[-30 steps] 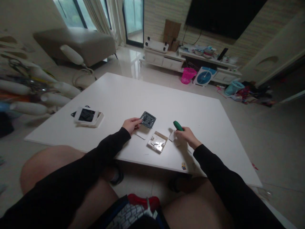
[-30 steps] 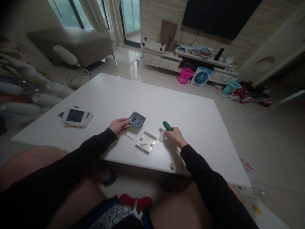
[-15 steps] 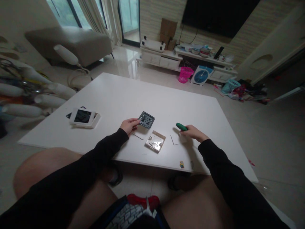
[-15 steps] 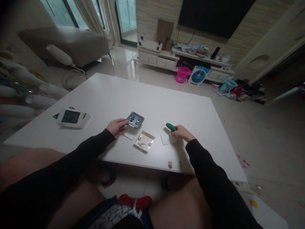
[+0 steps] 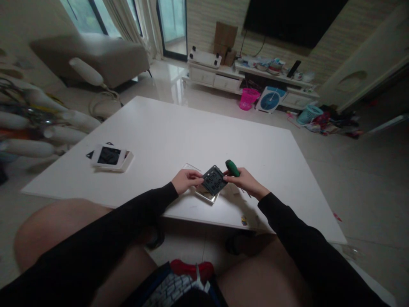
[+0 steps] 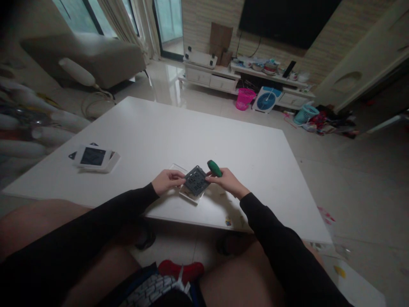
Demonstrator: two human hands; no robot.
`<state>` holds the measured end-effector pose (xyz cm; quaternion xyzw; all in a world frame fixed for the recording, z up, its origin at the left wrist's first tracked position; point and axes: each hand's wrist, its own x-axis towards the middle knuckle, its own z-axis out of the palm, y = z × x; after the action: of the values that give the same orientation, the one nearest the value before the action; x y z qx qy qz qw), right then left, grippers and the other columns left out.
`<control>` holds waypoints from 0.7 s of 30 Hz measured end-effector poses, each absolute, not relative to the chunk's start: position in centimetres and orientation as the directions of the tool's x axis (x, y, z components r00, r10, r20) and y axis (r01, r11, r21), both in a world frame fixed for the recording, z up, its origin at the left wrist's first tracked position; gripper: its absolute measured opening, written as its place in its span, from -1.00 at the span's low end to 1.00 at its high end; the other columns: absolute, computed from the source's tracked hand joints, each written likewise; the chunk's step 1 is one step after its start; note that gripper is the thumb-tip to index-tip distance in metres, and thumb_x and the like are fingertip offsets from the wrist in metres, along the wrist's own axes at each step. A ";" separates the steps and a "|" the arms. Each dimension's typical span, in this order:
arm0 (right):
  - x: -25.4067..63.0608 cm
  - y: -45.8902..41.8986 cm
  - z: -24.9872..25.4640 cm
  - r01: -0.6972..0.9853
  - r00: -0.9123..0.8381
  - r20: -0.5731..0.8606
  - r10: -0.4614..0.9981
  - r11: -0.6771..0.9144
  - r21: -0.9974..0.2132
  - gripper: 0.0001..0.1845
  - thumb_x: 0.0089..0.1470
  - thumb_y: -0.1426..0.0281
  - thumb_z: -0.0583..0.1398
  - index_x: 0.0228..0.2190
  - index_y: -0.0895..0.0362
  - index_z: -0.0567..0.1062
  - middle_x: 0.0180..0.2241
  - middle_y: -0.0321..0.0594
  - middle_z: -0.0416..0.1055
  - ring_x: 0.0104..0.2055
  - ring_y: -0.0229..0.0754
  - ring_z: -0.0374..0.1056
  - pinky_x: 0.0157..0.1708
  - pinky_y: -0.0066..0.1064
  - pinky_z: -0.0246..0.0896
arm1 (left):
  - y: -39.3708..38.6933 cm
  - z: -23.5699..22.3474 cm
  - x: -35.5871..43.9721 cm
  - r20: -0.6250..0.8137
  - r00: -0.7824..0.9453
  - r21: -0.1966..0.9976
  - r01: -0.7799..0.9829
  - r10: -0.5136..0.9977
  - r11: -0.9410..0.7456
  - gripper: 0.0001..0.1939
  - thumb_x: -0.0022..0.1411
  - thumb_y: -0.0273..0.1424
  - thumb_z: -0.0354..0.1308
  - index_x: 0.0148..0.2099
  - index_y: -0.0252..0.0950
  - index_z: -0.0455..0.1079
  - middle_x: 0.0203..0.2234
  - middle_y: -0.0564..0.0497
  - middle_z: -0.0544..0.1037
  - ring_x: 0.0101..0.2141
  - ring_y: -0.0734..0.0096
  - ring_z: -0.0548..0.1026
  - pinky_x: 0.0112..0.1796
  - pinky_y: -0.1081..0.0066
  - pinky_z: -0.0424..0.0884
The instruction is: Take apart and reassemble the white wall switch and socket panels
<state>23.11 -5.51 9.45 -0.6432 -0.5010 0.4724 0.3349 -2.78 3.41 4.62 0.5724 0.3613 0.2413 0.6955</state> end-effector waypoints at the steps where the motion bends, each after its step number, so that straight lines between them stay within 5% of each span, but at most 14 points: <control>1: 22.9 -5.6 9.4 0.321 0.035 -0.280 0.959 -0.276 -0.906 -0.54 -0.14 0.14 0.44 -0.29 0.24 0.68 -0.44 -0.19 0.54 -0.42 -0.23 0.30 -0.36 -0.36 0.17 | 3.2 4.5 -2.7 -0.224 0.631 0.972 0.087 0.743 0.219 -0.62 -0.11 -0.19 0.55 -0.34 -0.35 0.58 -0.55 -0.03 0.61 -0.55 0.42 0.50 -0.47 0.42 0.44; 7: 24.0 -4.7 8.2 0.235 0.214 -0.256 0.943 -0.304 -0.923 -0.61 -0.24 0.21 0.46 -0.38 0.23 0.65 -0.51 -0.25 0.49 -0.46 -0.25 0.27 -0.39 -0.36 0.15 | 2.5 4.0 -2.5 -0.159 0.685 0.985 0.060 0.711 0.162 -0.51 -0.03 -0.15 0.49 -0.13 -0.36 0.56 -0.42 -0.06 0.64 -0.48 0.38 0.55 -0.37 0.37 0.50; 10: 25.4 -4.1 7.5 0.160 0.477 -0.217 0.852 -0.326 -0.932 -0.53 -0.27 0.17 0.47 -0.35 0.23 0.61 -0.60 -0.31 0.40 -0.53 -0.27 0.22 -0.47 -0.39 0.10 | 2.6 3.7 -2.8 0.035 0.675 0.984 0.107 0.737 -0.145 -0.58 0.02 -0.20 0.47 -0.11 -0.31 0.56 -0.23 -0.13 0.62 -0.26 0.25 0.59 -0.27 0.33 0.53; 14: 27.3 -3.8 6.4 0.139 0.600 -0.196 0.776 -0.342 -0.929 -0.53 -0.23 0.12 0.47 -0.36 0.19 0.54 -0.66 -0.36 0.31 -0.57 -0.26 0.20 -0.51 -0.38 0.08 | 2.8 2.8 -3.6 0.247 0.774 0.816 0.157 0.583 -0.556 -0.62 -0.04 -0.28 0.51 -0.17 -0.27 0.56 0.06 -0.21 0.48 0.08 0.00 0.47 0.08 0.04 0.46; 21: 28.1 -3.9 4.6 0.116 0.658 -0.225 0.719 -0.392 -0.913 -0.60 -0.23 0.21 0.48 -0.44 0.15 0.49 -0.62 -0.32 0.37 -0.54 -0.22 0.28 -0.52 -0.38 0.14 | 2.5 0.2 -3.9 0.239 0.874 0.729 0.127 0.424 -0.672 -0.07 0.03 -0.38 0.45 0.40 -0.24 0.14 0.35 -0.36 0.23 0.38 -0.16 0.16 0.31 -0.16 0.19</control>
<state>28.05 -3.86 4.64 -0.7732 -0.2699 0.3134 0.4808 -3.92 2.53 0.21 0.8926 0.1541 0.1984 0.3744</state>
